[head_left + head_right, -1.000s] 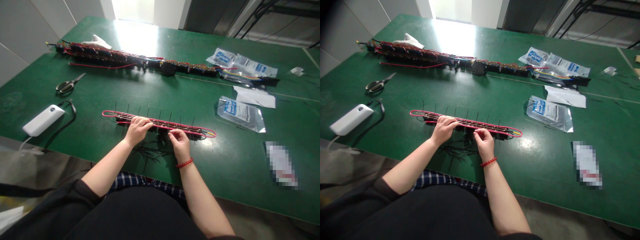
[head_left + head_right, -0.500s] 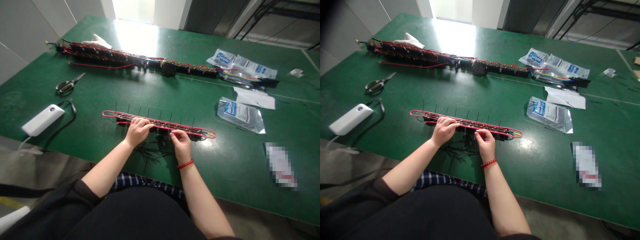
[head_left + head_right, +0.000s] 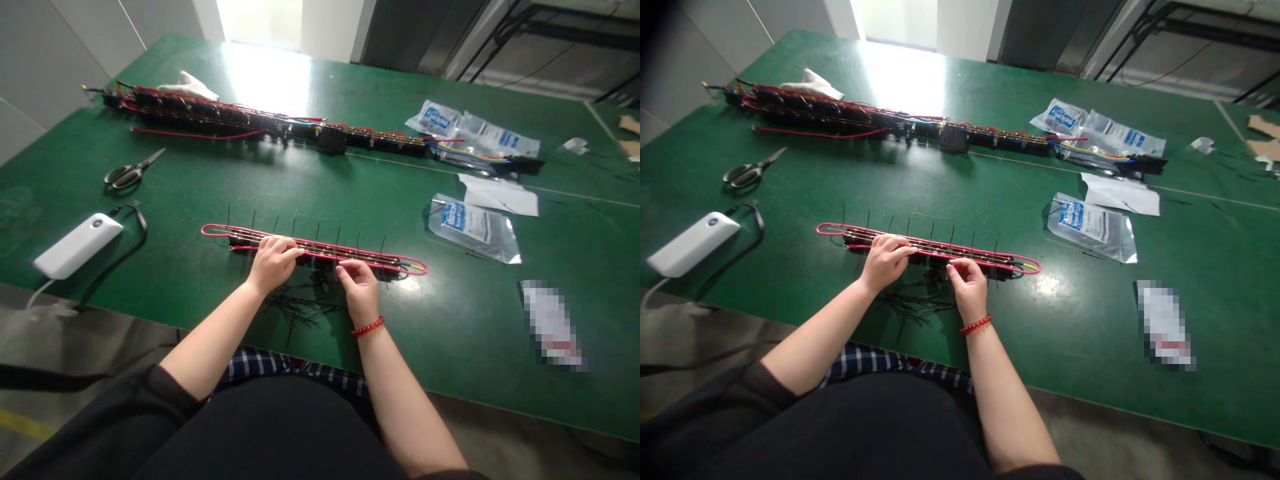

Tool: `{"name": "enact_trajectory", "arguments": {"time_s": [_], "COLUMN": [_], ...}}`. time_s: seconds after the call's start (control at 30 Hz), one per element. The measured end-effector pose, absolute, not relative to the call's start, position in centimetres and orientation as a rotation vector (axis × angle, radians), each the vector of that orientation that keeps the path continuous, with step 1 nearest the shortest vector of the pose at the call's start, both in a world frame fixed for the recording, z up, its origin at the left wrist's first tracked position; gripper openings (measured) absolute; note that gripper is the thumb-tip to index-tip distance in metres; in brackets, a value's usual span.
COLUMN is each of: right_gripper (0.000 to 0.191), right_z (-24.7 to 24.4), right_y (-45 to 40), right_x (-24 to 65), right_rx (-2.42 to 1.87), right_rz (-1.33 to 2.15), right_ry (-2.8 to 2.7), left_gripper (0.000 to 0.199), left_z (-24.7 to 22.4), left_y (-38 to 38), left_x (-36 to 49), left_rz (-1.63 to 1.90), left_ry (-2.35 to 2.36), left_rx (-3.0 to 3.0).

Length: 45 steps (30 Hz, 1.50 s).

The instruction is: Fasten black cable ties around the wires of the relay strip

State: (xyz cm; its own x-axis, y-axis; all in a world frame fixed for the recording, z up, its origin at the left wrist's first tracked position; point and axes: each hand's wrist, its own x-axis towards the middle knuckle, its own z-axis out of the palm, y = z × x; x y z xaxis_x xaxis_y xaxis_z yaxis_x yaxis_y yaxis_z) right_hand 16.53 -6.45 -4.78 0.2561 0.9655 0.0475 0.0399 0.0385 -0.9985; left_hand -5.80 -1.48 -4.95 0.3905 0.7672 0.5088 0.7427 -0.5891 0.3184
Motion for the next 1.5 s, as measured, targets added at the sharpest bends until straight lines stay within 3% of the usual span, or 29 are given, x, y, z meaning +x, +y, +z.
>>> {"name": "enact_trajectory", "arguments": {"time_s": [1.5], "right_gripper": [0.019], "right_z": [-4.43], "right_y": [-6.58], "right_x": [16.25], "right_rx": [-1.313], "right_rz": [0.957], "right_ry": [-1.099], "left_gripper": [0.023], "left_z": [-5.13], "left_y": [-1.41], "left_x": [-5.99], "left_rz": [1.075], "left_ry": [1.327], "left_rx": [2.579]}}
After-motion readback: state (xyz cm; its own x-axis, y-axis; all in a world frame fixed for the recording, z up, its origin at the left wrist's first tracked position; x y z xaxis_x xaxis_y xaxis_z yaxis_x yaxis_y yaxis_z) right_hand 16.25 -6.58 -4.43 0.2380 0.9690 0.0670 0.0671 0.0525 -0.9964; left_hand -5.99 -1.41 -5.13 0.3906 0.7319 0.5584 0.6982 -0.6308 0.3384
